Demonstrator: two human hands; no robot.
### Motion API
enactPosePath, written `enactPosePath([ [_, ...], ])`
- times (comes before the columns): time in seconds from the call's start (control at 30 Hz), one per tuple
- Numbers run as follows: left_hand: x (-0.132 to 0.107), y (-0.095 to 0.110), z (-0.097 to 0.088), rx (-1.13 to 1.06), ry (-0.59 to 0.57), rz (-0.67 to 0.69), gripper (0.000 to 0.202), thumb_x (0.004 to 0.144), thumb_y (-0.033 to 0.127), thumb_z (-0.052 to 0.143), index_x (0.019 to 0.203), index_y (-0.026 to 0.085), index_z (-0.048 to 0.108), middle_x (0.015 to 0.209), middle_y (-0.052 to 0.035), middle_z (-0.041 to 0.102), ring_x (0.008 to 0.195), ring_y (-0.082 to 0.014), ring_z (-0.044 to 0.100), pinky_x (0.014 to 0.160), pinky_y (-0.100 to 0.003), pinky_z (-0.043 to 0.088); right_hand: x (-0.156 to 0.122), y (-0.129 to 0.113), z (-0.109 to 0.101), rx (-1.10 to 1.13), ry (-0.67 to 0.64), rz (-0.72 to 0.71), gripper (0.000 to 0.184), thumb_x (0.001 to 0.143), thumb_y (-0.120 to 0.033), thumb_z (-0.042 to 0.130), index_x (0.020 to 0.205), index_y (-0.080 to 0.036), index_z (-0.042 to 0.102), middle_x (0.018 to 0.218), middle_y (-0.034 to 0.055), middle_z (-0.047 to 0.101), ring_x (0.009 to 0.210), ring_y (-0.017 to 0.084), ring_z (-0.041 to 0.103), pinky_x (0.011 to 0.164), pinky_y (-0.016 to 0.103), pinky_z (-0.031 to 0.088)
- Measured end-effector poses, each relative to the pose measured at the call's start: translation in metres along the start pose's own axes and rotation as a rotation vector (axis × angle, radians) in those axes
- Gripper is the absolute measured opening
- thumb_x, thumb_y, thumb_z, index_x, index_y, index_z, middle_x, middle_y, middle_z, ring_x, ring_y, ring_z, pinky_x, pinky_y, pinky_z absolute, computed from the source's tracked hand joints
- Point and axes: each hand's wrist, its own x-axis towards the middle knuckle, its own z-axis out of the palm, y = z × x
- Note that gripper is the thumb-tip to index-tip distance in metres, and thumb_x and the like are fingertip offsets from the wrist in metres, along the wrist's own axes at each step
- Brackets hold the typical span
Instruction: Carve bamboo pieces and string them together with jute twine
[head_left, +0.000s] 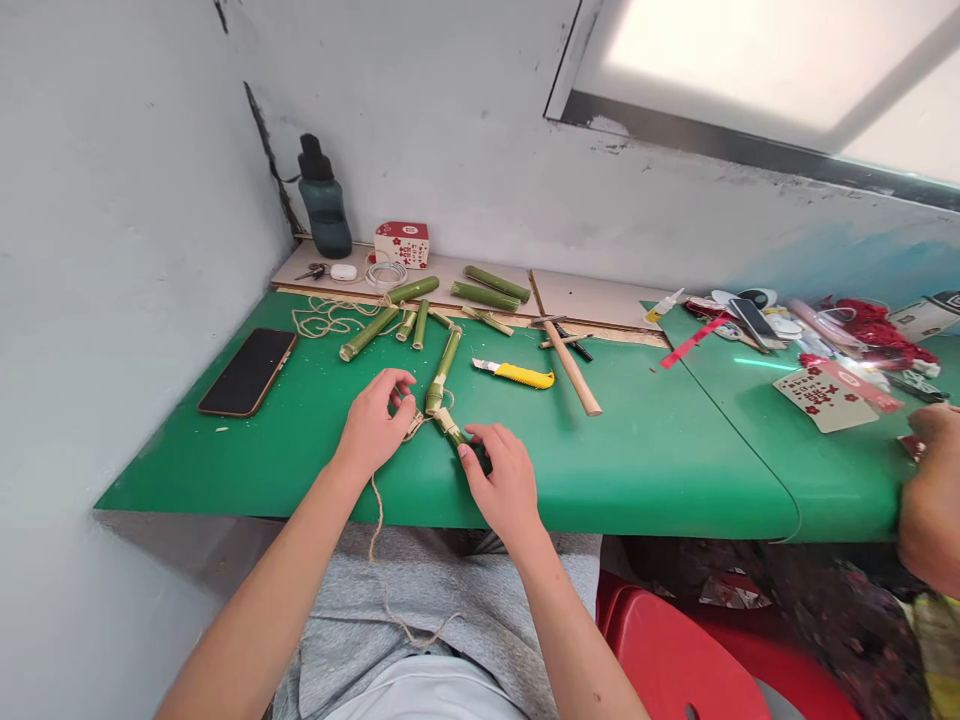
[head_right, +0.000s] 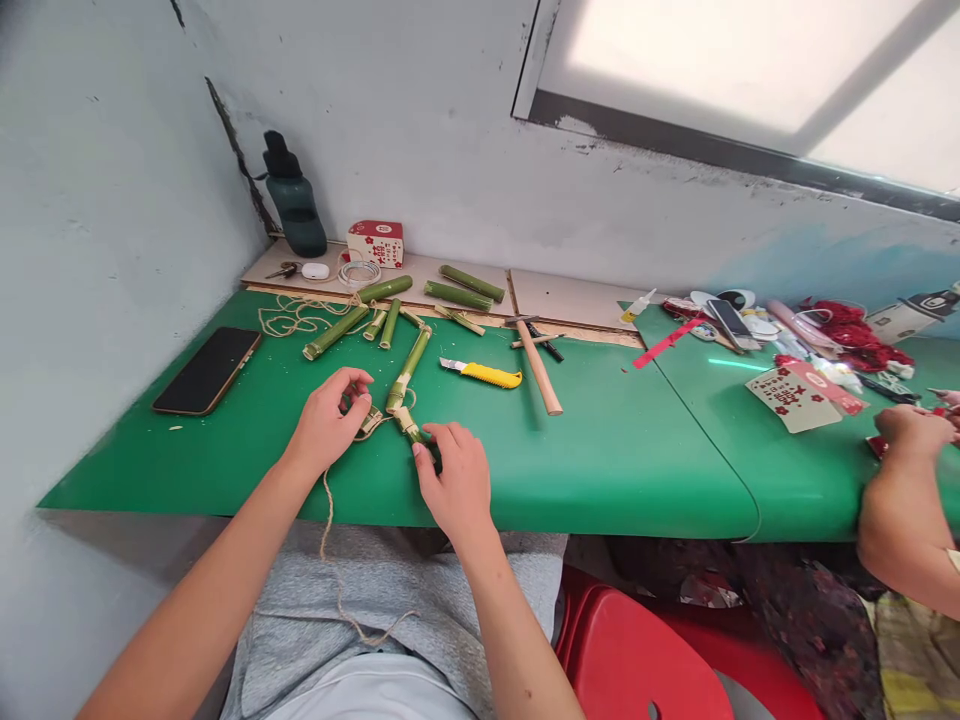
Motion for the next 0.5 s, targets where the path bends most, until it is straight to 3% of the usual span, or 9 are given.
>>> enactPosePath([
  [0.17, -0.0005, -0.0005, 0.0014, 0.038, -0.075, -0.007, 0.019, 0.091, 0.021, 0.058, 0.109, 0.025, 0.063, 0.094, 0.0003, 0.067, 0.078, -0.0167, 0.062, 0.071, -0.031, 0.049, 0.0001, -0.0010, 0.0000, 0.002, -0.003, 0.004, 0.024, 0.105, -0.034, 0.054, 0.121, -0.023, 0.068, 0.111, 0.0084, 0.074, 0.100, 0.026, 0.067, 0.086, 0.039, 0.048],
  [0.37, 0.0027, -0.0012, 0.0004, 0.068, -0.013, 0.001, 0.018, 0.094, 0.021, 0.054, 0.110, 0.023, 0.063, 0.102, -0.0027, 0.067, 0.081, -0.0170, 0.063, 0.073, -0.031, 0.051, -0.0007, -0.0007, -0.0005, 0.015, 0.004, 0.002, 0.025, 0.106, -0.034, 0.054, 0.121, -0.022, 0.069, 0.112, 0.0090, 0.074, 0.100, 0.026, 0.067, 0.086, 0.039, 0.048],
  [0.5, 0.0024, -0.0024, 0.0018, 0.117, -0.057, 0.030, 0.016, 0.095, 0.023, 0.054, 0.106, 0.024, 0.065, 0.101, -0.0019, 0.068, 0.081, -0.0169, 0.064, 0.074, -0.031, 0.051, -0.0010, 0.0006, -0.0005, 0.032, 0.019, 0.002, 0.024, 0.106, -0.033, 0.053, 0.121, -0.022, 0.068, 0.111, 0.0089, 0.074, 0.099, 0.026, 0.067, 0.086, 0.039, 0.049],
])
